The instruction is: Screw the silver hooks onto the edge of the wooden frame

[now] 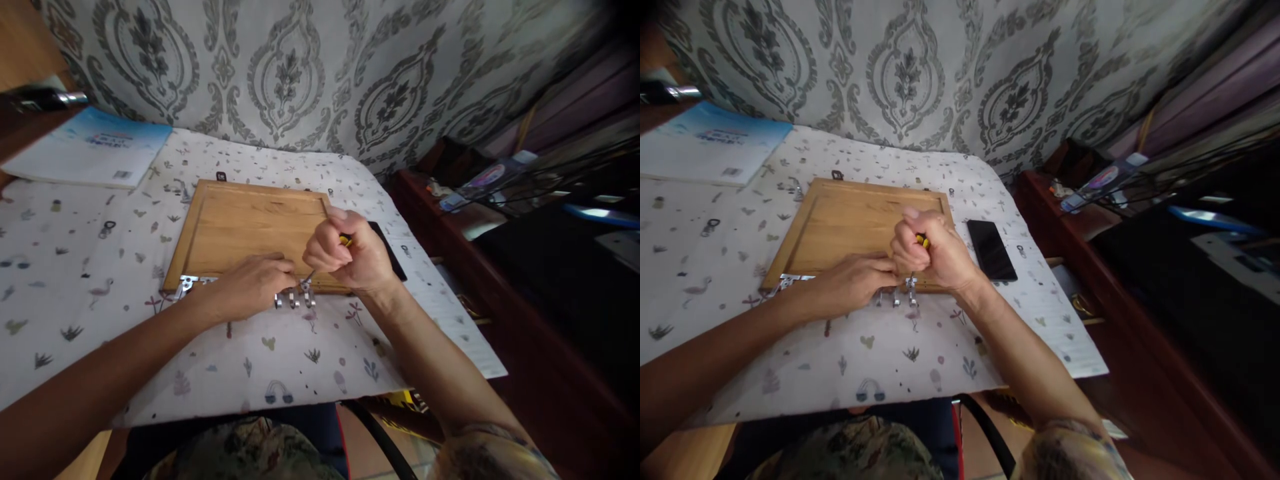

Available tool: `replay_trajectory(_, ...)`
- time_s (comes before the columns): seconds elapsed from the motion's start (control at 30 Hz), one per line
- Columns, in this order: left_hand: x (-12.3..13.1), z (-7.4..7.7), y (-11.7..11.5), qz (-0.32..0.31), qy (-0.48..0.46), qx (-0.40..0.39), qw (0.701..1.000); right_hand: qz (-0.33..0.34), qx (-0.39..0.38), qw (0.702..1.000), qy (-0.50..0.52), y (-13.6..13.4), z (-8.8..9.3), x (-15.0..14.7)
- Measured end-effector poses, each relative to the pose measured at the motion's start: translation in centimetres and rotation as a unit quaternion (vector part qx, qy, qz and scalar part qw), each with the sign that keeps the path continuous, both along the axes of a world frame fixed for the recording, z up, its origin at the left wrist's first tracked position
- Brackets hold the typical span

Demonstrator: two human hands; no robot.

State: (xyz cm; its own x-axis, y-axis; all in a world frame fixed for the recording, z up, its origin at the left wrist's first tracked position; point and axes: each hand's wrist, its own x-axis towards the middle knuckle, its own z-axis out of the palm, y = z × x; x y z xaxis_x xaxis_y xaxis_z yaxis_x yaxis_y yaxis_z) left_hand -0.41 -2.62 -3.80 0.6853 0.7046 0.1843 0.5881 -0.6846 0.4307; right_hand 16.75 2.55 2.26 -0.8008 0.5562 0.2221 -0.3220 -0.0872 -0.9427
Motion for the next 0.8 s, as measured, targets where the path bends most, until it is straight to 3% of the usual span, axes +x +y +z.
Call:
replay_trajectory(0.23, 0.1, 0.4, 0.0, 0.004, 0.033, 0.002, 0.999, -0.206, 0.004, 0.978, 0.034, -1.1, -0.1, -0.3)
replay_trajectory(0.33, 0.1, 0.4, 0.0, -0.003, 0.030, 0.002, 1.000, -0.241, 0.006, 0.970, 0.035, -1.3, 0.0, -0.4)
replay_trajectory(0.67, 0.1, 0.2, 0.1, -0.007, 0.028, 0.022, 0.999, -0.084, 0.066, 0.994, -0.007, 0.6, 0.0, 0.5)
replay_trajectory(0.8, 0.1, 0.1, 0.0, -0.001, 0.016, 0.017, 1.000, -0.028, 0.036, 0.999, 0.015, 0.5, -0.3, 0.4)
